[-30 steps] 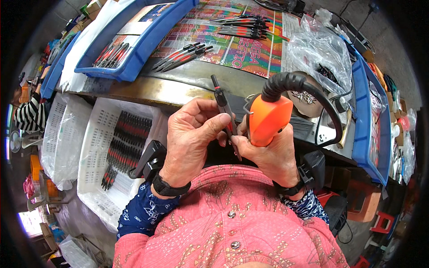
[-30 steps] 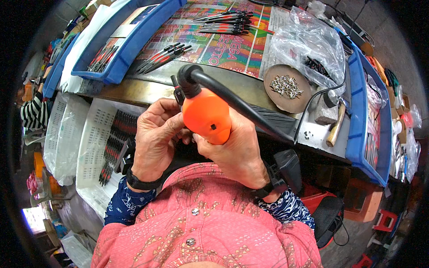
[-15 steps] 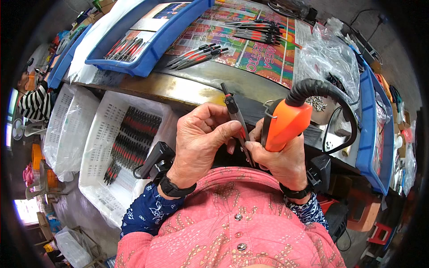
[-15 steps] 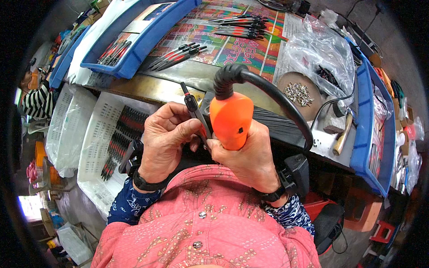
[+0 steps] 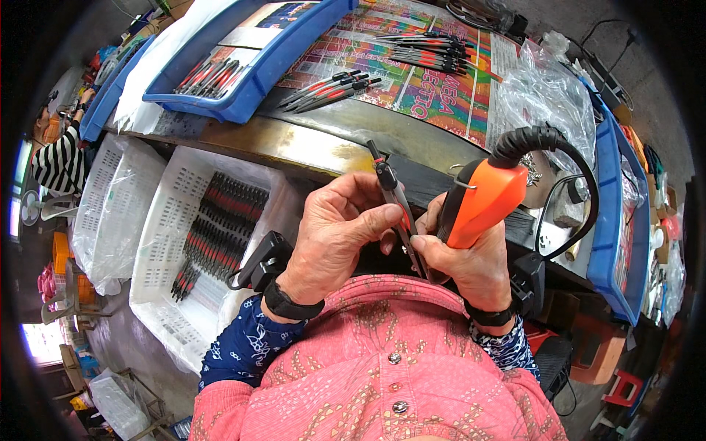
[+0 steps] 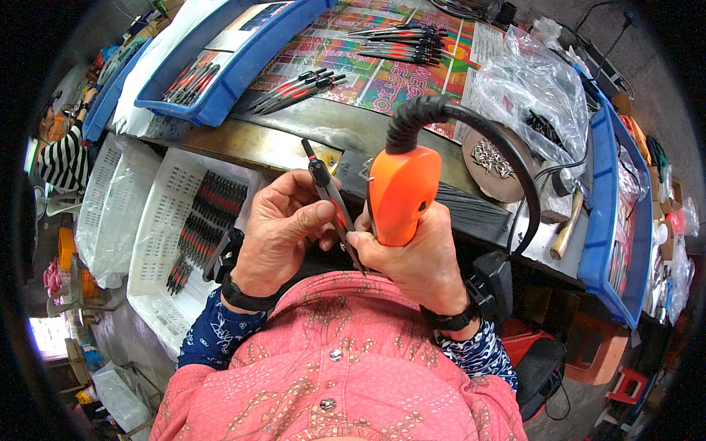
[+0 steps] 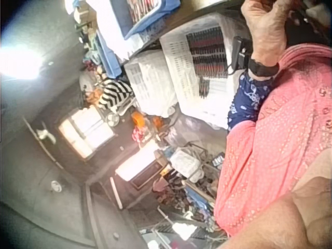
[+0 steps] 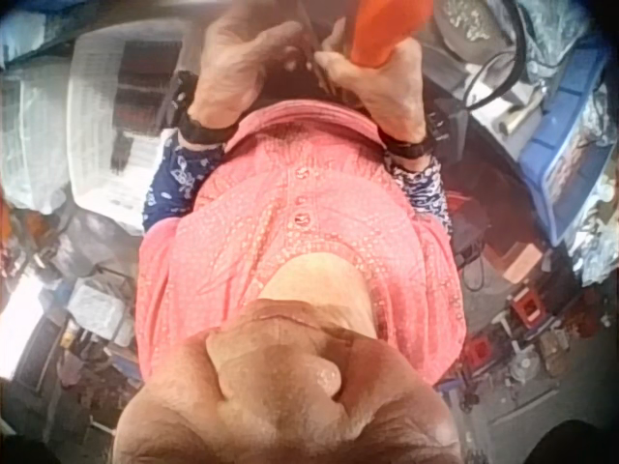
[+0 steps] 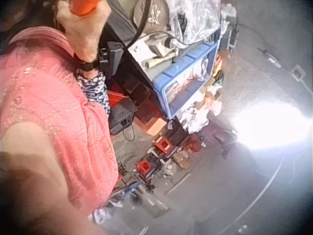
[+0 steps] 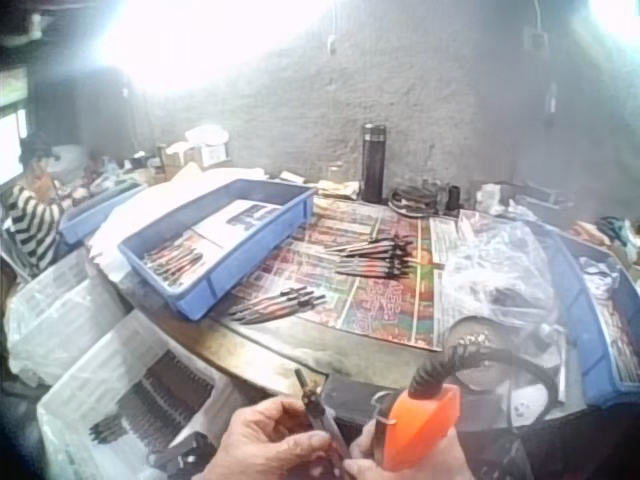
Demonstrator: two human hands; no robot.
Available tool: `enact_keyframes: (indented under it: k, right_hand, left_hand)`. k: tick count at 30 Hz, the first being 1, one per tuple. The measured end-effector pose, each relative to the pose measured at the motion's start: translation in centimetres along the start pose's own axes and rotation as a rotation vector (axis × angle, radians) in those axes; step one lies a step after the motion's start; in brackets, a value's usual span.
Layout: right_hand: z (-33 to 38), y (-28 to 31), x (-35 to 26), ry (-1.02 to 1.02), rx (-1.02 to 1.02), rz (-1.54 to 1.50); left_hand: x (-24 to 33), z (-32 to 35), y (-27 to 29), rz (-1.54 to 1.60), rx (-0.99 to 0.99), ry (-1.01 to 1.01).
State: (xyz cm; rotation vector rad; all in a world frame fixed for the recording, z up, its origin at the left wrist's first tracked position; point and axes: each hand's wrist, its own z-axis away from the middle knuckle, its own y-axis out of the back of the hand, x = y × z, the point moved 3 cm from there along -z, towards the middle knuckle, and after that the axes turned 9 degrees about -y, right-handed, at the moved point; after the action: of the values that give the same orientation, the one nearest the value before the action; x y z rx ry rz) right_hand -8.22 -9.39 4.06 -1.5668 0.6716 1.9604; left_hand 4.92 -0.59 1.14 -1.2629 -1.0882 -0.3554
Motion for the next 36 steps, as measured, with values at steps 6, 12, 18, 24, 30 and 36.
enact_keyframes:
  k: [6, 12, 18, 24, 30, 36]
  right_hand:
    - [-0.2, 0.1, 0.6, 0.01, -0.019, -0.053]
    - [-0.3, 0.3, 0.8, -0.002, -0.024, -0.055]
    - [-0.2, 0.3, 0.7, -0.014, -0.021, -0.028]
    - [-0.3, 0.8, 0.5, 0.013, 0.031, -0.019]
    - [-0.2, 1.3, 0.3, -0.049, 0.021, -0.078]
    - [-0.2, 2.1, -0.9, 0.046, 0.045, -0.117]
  left_hand:
    - [-1.2, 0.4, 0.0, 0.129, -0.097, 0.198]
    - [-1.6, 0.2, 0.4, 0.193, -0.169, 0.163]
    - [-1.7, 0.1, 0.8, 0.115, -0.147, 0.111]
    - [-1.6, 0.1, 1.2, 0.085, -0.112, 0.102]
    - [-1.4, -0.2, 1.7, 0.059, -0.104, 0.079]
    - [-1.0, -0.4, 1.3, -0.131, -0.055, 0.089]
